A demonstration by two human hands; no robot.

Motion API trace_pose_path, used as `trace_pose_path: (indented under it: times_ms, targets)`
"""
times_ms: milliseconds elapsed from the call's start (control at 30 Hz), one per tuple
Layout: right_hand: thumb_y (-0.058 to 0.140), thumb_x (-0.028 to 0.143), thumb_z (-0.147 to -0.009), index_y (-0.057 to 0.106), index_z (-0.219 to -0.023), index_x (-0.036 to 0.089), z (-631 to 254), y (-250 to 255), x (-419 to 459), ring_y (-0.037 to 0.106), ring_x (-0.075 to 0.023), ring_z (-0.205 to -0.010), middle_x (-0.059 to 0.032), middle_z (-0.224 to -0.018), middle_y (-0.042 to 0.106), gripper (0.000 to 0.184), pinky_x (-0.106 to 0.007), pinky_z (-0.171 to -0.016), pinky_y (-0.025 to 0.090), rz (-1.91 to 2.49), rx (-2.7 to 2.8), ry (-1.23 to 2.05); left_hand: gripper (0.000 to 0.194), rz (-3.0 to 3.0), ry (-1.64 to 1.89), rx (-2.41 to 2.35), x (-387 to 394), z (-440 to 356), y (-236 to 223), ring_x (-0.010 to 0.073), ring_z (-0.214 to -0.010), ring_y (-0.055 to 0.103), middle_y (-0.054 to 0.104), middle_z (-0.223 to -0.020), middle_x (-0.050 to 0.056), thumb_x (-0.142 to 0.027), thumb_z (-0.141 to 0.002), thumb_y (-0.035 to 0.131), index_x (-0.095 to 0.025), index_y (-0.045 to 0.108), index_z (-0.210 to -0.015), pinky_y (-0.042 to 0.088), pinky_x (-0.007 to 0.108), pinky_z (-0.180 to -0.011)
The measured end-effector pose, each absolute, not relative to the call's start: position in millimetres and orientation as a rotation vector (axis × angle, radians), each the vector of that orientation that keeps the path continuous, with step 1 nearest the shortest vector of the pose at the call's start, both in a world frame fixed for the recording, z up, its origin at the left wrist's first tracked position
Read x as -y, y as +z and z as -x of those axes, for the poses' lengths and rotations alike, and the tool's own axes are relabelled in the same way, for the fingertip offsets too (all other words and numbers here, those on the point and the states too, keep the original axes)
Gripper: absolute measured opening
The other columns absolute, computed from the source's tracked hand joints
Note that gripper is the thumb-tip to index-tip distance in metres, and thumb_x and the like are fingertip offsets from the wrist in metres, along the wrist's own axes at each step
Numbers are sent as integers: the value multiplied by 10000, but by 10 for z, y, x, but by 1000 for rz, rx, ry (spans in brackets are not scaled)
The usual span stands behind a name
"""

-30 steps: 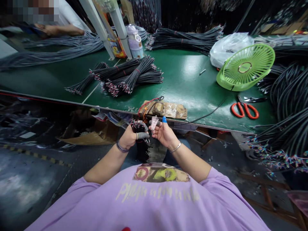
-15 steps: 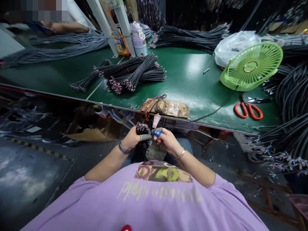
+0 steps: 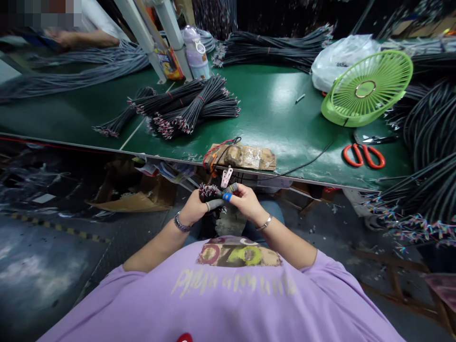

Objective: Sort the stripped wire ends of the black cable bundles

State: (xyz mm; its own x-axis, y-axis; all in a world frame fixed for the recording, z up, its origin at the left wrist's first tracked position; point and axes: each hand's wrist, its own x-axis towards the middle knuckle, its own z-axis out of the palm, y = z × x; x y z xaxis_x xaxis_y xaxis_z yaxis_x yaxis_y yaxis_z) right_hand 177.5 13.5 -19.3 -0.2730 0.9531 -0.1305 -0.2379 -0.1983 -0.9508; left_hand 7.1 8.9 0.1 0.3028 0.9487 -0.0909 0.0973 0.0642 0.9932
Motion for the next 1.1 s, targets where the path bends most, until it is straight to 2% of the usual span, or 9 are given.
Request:
trace_pose_path:
  times_ms: [200, 400, 567, 767, 867, 1100]
  targets:
    - [776, 302, -608, 614, -729, 173, -1793, -254, -123, 488, -88, -547, 25, -648, 595, 241, -230, -546, 437, 954, 1003, 1741, 238, -1366, 882, -1080, -78, -55, -14, 131, -618, 591, 659, -680, 21, -331, -660, 751, -120, 671, -734, 511, 259, -637]
    - [715, 445, -688, 571, -708, 166, -1806, -315, -144, 533, -90, -493, -17, -675, 666, 314, -266, -520, 517, 785, 699, 2052, 227, -1388, 914, -1111, -68, -54, -10, 140, -644, 601, 668, -701, 24, -329, -670, 743, -128, 676, -749, 510, 261, -650]
    - [795, 370, -630, 580, -752, 162, -1825, -363, -157, 578, -92, -497, -15, -665, 680, 323, -240, -509, 534, 758, 627, 2126, 215, -1396, 910, -1098, -61, -59, 6, 147, -672, 614, 680, -732, 31, -314, -670, 744, -131, 679, -760, 510, 260, -664]
    - [805, 327, -624, 605, -795, 157, -1847, -382, -139, 581, -77, -512, 3, -691, 675, 313, -250, -560, 553, 750, 620, 2179, 217, -1326, 901, -1051, -67, -53, -12, 143, -655, 615, 678, -710, 26, -309, -660, 753, -125, 675, -746, 512, 258, -654]
    - [809, 313, -611, 623, -787, 154, -1846, -347, -137, 564, -72, -513, 6, -683, 669, 301, -242, -567, 530, 807, 714, 2096, 220, -1276, 908, -1036, -75, -63, -19, 141, -649, 614, 676, -707, 24, -298, -648, 761, -123, 672, -750, 517, 266, -662]
    - [766, 284, -653, 658, -782, 164, -1872, -234, -176, 567, -111, -640, 10, -703, 643, 206, -243, -641, 468, 862, 1285, 1598, 260, -1270, 1088, -1208, -86, -81, -41, 147, -717, 615, 666, -775, 27, -236, -611, 776, -131, 648, -811, 518, 275, -713]
